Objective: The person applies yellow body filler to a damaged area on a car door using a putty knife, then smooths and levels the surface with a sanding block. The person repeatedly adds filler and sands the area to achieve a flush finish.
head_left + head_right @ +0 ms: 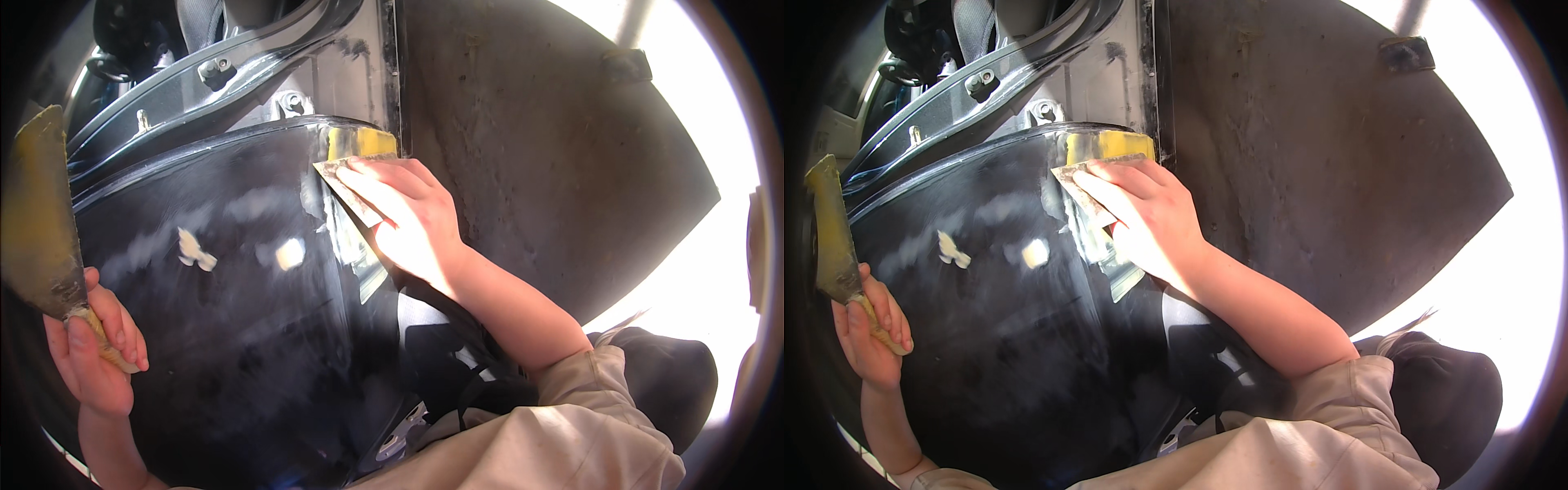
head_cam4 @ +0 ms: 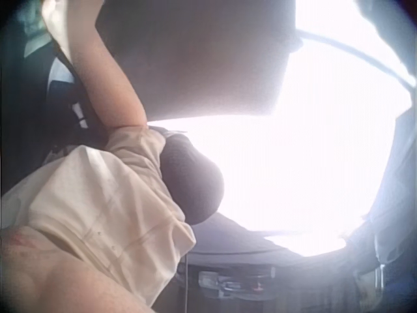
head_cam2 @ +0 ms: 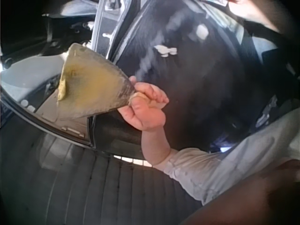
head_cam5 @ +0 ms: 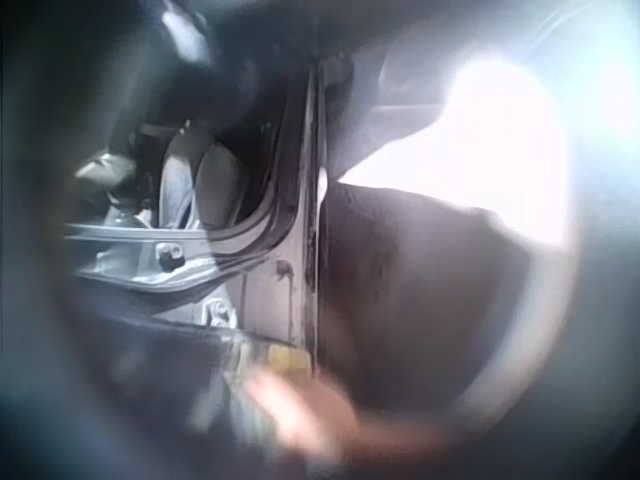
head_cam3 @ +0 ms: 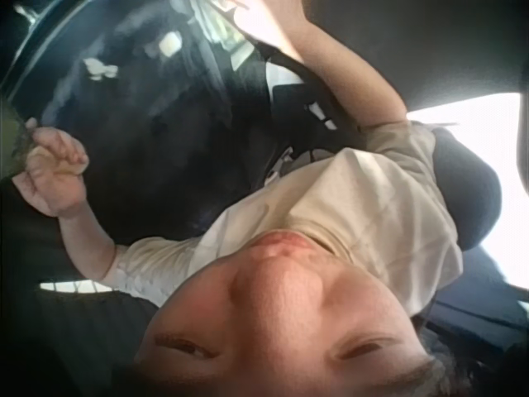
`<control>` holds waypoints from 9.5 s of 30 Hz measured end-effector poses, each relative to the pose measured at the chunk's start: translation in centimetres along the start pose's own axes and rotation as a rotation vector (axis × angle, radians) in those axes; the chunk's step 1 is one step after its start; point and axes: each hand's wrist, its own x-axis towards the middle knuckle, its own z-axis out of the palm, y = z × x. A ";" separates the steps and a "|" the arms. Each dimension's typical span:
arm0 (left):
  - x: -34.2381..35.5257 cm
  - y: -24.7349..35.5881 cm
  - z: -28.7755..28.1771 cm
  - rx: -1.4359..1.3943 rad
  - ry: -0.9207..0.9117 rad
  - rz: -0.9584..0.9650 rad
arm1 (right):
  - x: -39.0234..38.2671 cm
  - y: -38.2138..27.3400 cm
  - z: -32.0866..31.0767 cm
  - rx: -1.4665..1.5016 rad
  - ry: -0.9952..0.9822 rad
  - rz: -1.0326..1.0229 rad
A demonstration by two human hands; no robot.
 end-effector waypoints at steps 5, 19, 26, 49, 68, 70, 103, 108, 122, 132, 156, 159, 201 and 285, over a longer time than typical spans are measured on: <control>-0.3 -0.2 -0.3 -0.015 -0.021 0.014 | -1.8 -3.3 -0.7 1.083 -0.068 0.865; -0.4 -0.4 -0.3 -0.021 -0.040 0.036 | -7.7 -3.6 1.5 -0.016 -0.195 -0.061; -0.3 -0.4 -0.4 -0.038 -0.007 0.000 | -9.2 -3.6 0.0 0.299 -0.215 -0.078; 0.3 2.9 4.3 0.158 -0.593 -0.119 | 5.8 -13.4 -10.2 0.457 -0.047 -0.322; -2.3 0.8 6.4 0.041 -0.181 0.123 | 7.4 -13.8 -7.6 0.178 0.312 -0.212; -3.1 -0.2 6.8 0.118 -0.207 0.178 | 7.7 -15.8 -7.3 0.032 0.354 -0.322; 2.3 0.8 2.2 0.089 0.061 0.256 | 4.5 -0.2 -7.9 0.828 0.046 0.828; 2.2 1.1 1.7 0.145 0.033 0.229 | 4.8 -0.4 -4.3 0.404 -0.048 0.591; 1.9 0.4 2.7 0.168 0.104 0.162 | 3.5 -0.2 -0.8 0.021 -0.079 0.119; 1.8 0.7 2.9 0.201 0.135 0.110 | 0.2 0.0 -0.7 -0.038 -0.082 -0.168; 1.3 0.3 1.6 0.164 -0.023 0.084 | -1.7 -2.5 -0.3 -0.052 -0.117 0.026; 1.5 0.9 3.6 0.242 0.152 0.107 | -3.2 -2.4 0.6 -0.099 -0.094 -0.089; 1.8 0.8 4.0 0.241 0.074 0.088 | 3.6 -0.9 0.3 -0.129 -0.029 -0.184; 1.2 1.0 2.2 0.274 -0.006 -0.015 | -8.7 -5.3 0.7 0.251 -0.197 -0.163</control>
